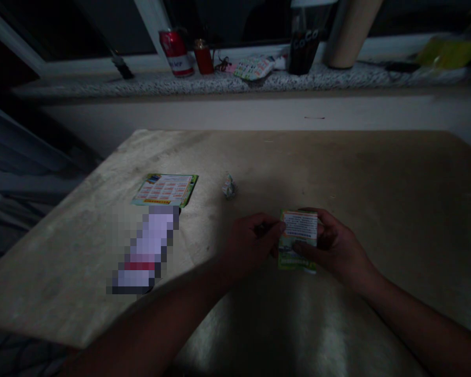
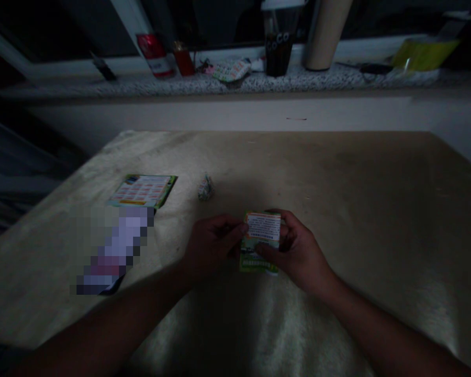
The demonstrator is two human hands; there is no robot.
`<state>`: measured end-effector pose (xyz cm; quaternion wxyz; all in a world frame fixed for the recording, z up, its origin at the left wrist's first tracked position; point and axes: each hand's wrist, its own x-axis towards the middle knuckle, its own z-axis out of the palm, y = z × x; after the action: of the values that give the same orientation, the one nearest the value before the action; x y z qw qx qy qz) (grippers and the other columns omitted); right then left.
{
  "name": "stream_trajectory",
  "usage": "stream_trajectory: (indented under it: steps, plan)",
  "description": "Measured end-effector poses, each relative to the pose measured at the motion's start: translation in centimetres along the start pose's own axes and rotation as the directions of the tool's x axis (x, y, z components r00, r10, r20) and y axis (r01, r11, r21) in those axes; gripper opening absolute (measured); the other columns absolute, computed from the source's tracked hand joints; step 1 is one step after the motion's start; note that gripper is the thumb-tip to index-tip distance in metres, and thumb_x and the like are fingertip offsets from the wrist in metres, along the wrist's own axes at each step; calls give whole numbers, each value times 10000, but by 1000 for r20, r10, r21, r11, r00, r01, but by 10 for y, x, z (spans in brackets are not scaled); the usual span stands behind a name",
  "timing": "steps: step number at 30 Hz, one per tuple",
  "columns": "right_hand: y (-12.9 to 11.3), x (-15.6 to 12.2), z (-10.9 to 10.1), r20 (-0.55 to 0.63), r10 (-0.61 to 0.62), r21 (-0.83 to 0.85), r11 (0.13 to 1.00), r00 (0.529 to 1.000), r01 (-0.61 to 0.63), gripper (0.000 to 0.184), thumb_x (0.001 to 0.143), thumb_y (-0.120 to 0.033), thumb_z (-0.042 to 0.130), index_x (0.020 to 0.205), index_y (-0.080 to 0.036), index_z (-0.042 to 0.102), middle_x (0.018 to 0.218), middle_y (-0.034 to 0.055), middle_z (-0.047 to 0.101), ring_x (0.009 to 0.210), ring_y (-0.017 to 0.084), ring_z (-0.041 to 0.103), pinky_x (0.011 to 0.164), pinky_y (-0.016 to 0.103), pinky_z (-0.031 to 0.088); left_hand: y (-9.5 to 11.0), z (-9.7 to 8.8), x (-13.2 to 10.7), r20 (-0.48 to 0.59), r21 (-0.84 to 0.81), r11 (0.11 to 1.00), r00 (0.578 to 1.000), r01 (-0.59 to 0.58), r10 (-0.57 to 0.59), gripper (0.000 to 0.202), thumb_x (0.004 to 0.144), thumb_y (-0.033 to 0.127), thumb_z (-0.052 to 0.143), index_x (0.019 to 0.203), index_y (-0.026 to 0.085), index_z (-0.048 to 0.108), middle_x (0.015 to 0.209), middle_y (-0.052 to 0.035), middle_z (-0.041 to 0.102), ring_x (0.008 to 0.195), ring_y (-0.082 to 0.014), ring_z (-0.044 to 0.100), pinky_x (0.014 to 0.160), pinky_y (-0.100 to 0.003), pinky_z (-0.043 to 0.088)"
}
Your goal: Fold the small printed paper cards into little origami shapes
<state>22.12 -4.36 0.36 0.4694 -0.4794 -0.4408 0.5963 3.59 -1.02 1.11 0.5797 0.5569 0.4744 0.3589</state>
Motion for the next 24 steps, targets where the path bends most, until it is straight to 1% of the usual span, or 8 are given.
stream_trajectory:
  steps: [5, 10, 13, 17, 20, 24]
  plan:
    - [3, 1, -2, 22, 6, 20, 1000, 1000, -7, 534, 709, -241, 853, 1151, -260, 554, 1006, 26, 792, 859, 194, 770, 783, 326, 636, -1, 0, 0, 7, -9, 1000, 1000, -10, 10, 239, 851, 382, 681, 830, 146, 712, 584, 13, 640, 456, -76, 563, 440, -166, 459]
    - [5, 0, -3, 25, 1, 13, 1000, 1000, -1, 515, 733, -259, 837, 1164, -258, 555, 1053, 44, 784, 836, 195, 767, 797, 355, 637, -2, 0, 0, -2, -16, 1000, 1000, 6, -6, 228, 844, 372, 696, 825, 146, 713, 595, 15, 641, 453, -68, 551, 439, -161, 455]
    - [5, 0, -3, 39, 2, 2, 1000, 999, -2, 504, 733, -264, 839, 1151, -259, 558, 1044, 42, 785, 820, 193, 767, 775, 346, 636, -3, 0, 0, -3, -29, 999, 1000, 25, -25, 244, 834, 385, 707, 828, 141, 711, 590, 11, 642, 459, -76, 560, 442, -168, 463]
    - [4, 0, -2, 37, -3, -11, 1000, 999, 3, 505, 744, -277, 832, 1165, -267, 554, 1029, 33, 790, 854, 207, 770, 783, 353, 636, -3, 0, 0, -9, -31, 999, 1000, 18, -18, 250, 836, 392, 708, 823, 143, 716, 601, 10, 650, 456, -73, 565, 436, -163, 456]
    - [3, 0, -2, 22, 4, -15, 1000, 1000, -4, 516, 731, -266, 838, 1163, -253, 556, 1002, 35, 796, 849, 212, 772, 779, 351, 635, -3, 1, 0, -10, -48, 999, 1000, 14, -15, 246, 842, 387, 705, 822, 143, 717, 598, 15, 647, 455, -69, 561, 435, -158, 456]
    - [4, 0, -2, 30, 15, 15, 1000, 999, -16, 511, 731, -238, 837, 1160, -248, 558, 989, 29, 797, 821, 195, 771, 772, 339, 633, -4, 0, 0, 2, -50, 999, 1000, 6, -6, 255, 851, 390, 698, 832, 137, 720, 587, 15, 637, 461, -71, 561, 443, -161, 464]
